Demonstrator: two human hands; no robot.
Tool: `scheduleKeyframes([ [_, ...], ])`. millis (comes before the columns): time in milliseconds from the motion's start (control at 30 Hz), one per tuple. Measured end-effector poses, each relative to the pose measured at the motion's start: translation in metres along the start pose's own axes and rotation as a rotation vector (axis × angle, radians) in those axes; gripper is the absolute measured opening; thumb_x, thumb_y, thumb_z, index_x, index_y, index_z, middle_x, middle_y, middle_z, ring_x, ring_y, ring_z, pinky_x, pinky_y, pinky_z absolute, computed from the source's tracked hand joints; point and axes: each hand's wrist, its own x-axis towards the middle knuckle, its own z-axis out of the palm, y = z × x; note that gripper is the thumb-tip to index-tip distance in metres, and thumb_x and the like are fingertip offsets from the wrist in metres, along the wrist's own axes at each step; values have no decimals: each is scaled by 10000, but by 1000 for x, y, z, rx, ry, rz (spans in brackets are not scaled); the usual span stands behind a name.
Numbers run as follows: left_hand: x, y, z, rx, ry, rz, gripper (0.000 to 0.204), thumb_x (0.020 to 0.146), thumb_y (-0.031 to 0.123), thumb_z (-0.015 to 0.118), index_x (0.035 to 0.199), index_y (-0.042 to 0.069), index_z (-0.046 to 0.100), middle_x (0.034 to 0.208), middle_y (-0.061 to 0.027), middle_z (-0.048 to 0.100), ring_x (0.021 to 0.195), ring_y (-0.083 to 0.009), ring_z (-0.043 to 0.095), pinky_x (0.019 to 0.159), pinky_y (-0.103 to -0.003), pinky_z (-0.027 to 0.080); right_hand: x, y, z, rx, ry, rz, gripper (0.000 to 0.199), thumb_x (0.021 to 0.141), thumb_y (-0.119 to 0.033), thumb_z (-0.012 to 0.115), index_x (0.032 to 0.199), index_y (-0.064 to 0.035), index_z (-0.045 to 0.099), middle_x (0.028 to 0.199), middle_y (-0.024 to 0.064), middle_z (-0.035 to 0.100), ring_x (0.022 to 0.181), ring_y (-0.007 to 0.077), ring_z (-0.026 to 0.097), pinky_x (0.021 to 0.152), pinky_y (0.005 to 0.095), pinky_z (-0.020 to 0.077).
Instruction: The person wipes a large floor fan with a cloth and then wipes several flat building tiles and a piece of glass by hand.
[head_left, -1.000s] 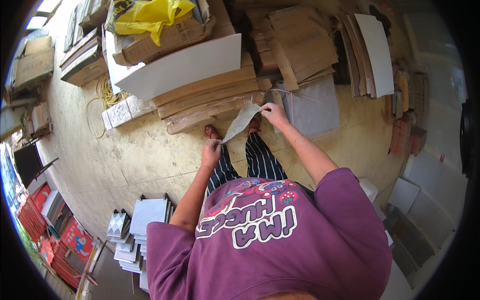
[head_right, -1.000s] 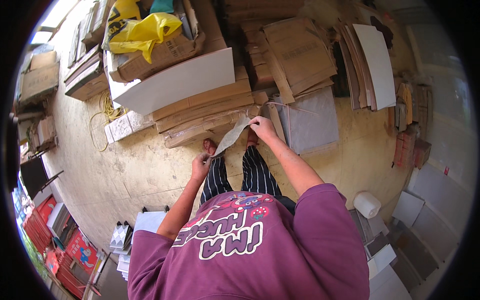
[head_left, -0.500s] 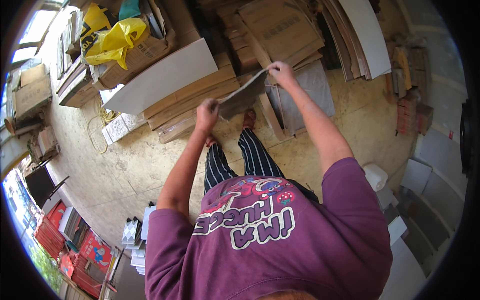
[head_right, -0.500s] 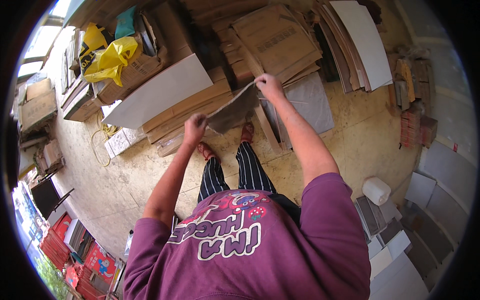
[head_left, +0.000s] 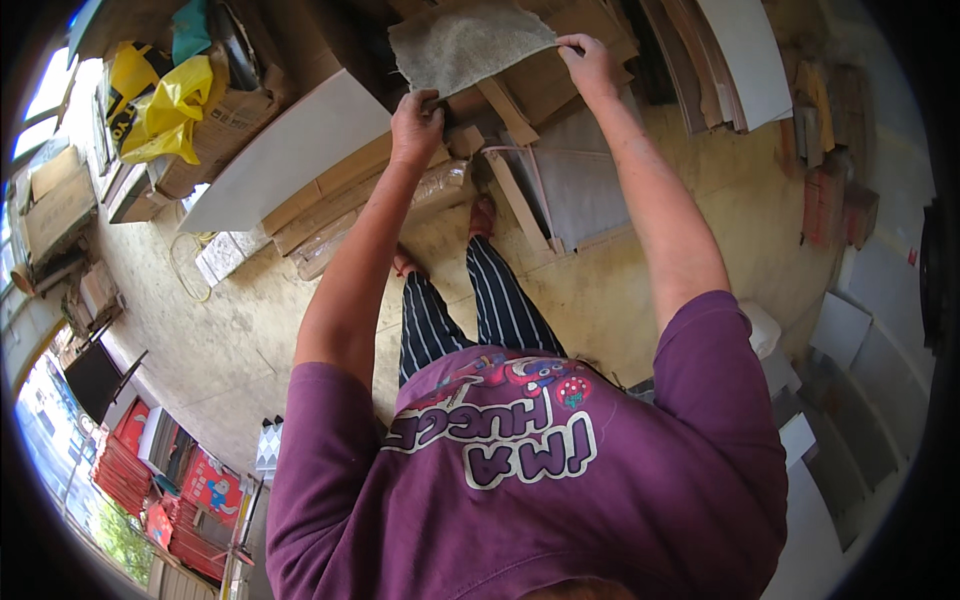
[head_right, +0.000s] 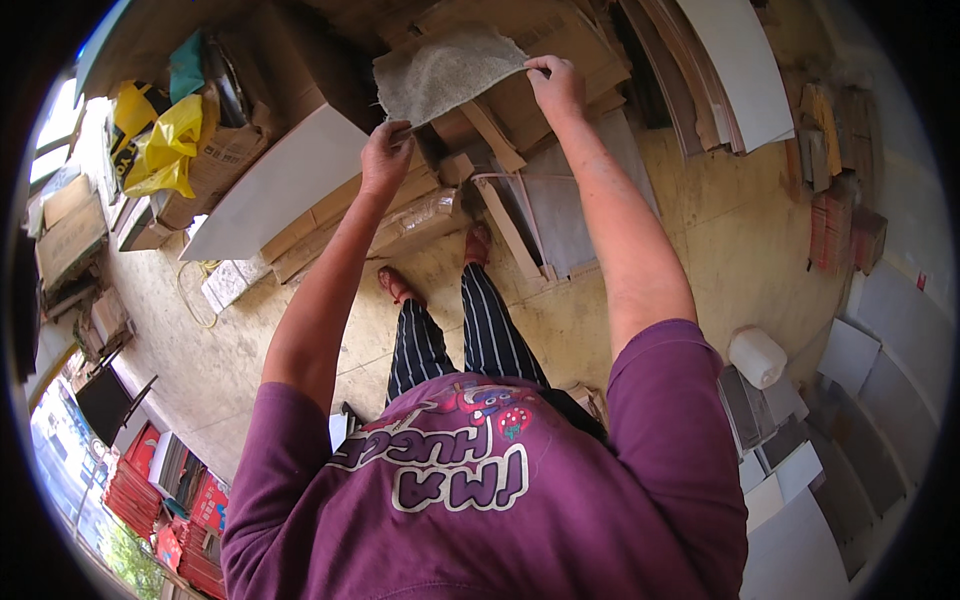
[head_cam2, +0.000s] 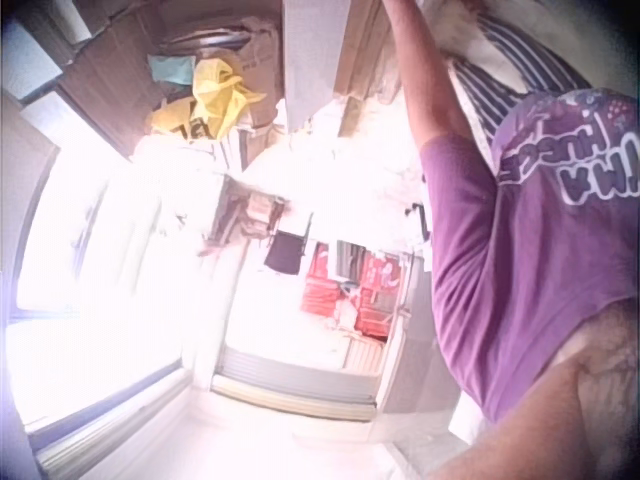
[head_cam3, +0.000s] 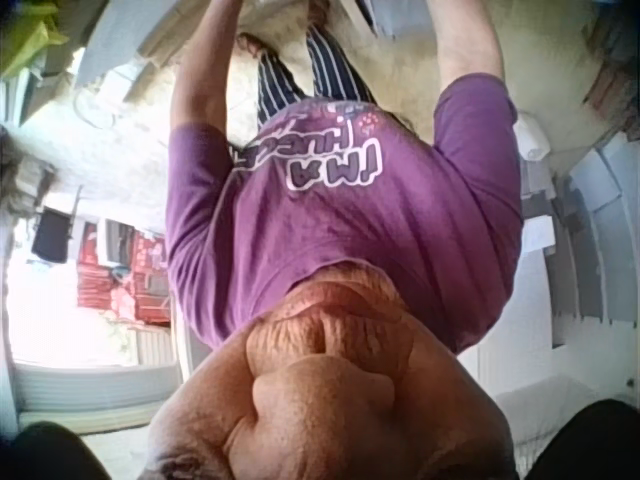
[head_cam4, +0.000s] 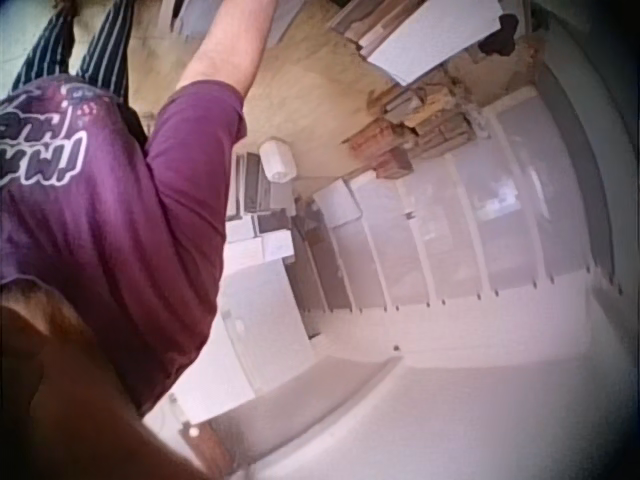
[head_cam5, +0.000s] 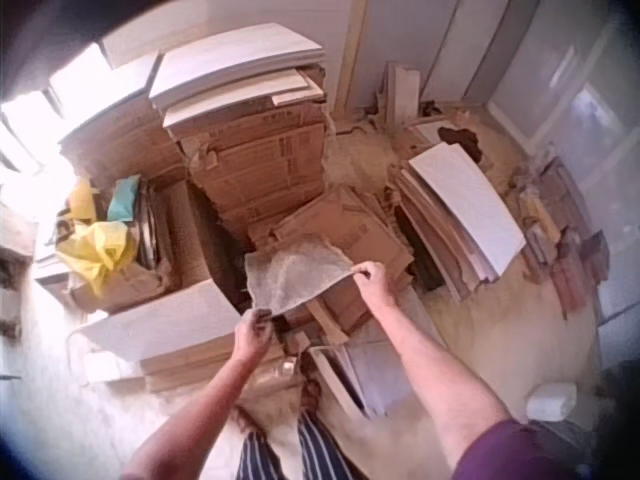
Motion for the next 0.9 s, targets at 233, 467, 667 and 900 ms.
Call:
scheduleKeyframes([
  [233,-101,-47,82,100,-317,-130,233,728,132,642,937,33,615,920,-178,620,855,-327,608,749,-365,495,-125,130,-13,-86,-190,304,121,781,-142,609,871,-76,655,906,127,632,858,292,596,750,354,471],
  [467,-245,-53,88,193,-806,-188,154,742,49,532,838,50,652,853,-183,607,837,-361,580,763,-415,474,-300,198,-67,-287,-469,607,140,769,-124,597,880,-64,657,847,104,660,805,226,628,721,321,479],
  [667,-260,-33,82,129,-908,-230,108,752,81,554,800,52,645,829,-159,619,827,-334,593,735,-389,484,-326,193,-93,-350,-576,760,146,770,-123,578,871,-64,666,841,118,661,800,226,631,733,317,485],
  [900,-147,-23,60,42,-499,-179,76,741,75,586,798,46,627,805,-162,627,802,-317,616,715,-374,495,-194,152,-63,-130,-463,623,180,782,-149,587,920,-53,650,812,97,660,755,172,618,691,290,472],
])
